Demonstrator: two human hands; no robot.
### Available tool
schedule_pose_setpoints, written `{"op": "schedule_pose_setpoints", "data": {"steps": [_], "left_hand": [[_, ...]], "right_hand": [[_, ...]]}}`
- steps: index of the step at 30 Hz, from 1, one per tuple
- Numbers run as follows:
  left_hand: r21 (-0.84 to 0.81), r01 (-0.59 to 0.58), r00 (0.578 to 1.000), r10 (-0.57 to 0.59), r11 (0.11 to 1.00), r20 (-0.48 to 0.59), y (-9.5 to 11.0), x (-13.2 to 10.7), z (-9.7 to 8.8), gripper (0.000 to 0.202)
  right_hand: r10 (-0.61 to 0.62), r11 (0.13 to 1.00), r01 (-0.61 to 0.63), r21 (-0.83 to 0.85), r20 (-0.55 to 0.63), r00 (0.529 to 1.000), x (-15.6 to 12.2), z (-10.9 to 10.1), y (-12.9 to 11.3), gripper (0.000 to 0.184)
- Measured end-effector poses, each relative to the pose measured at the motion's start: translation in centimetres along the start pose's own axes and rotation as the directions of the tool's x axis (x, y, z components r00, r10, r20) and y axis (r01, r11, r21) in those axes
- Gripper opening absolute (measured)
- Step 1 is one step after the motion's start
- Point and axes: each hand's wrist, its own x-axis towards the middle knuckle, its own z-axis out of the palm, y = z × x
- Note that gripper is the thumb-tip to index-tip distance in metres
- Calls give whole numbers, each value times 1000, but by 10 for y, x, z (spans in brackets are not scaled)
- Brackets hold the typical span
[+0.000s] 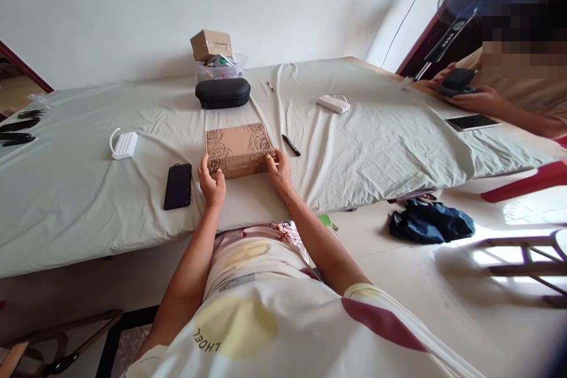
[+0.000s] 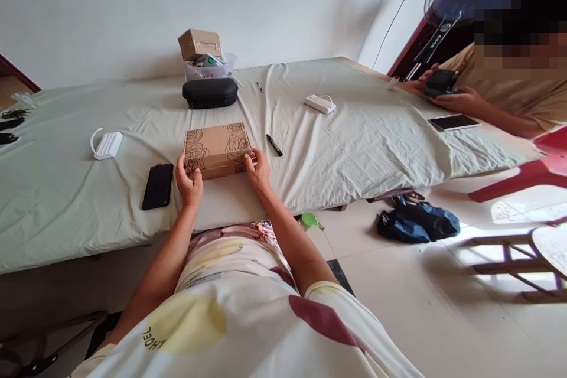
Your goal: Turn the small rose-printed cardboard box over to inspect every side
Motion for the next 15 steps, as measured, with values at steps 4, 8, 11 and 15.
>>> {"op": "schedule_pose_setpoints", "data": {"steps": [4, 8, 11, 15], "left_hand": [[19, 60, 998, -60, 998, 0, -9, 0, 3, 65], [94, 190, 979, -195, 977, 52, -17, 2, 4, 48], [92, 203, 974, -210, 975, 78, -18, 4, 4, 45], [117, 208, 974, -217, 971, 72, -16, 5, 6, 48]], "right_hand": [[30, 997, -27, -70, 47, 998, 0, 4, 4, 37], [30, 985, -11, -174, 112, 993, -3, 7, 9, 40], [12, 978, 18, -207, 143, 990, -3, 7, 11, 50], [45, 978, -9, -208, 170, 984, -2, 6, 10, 54]]}}
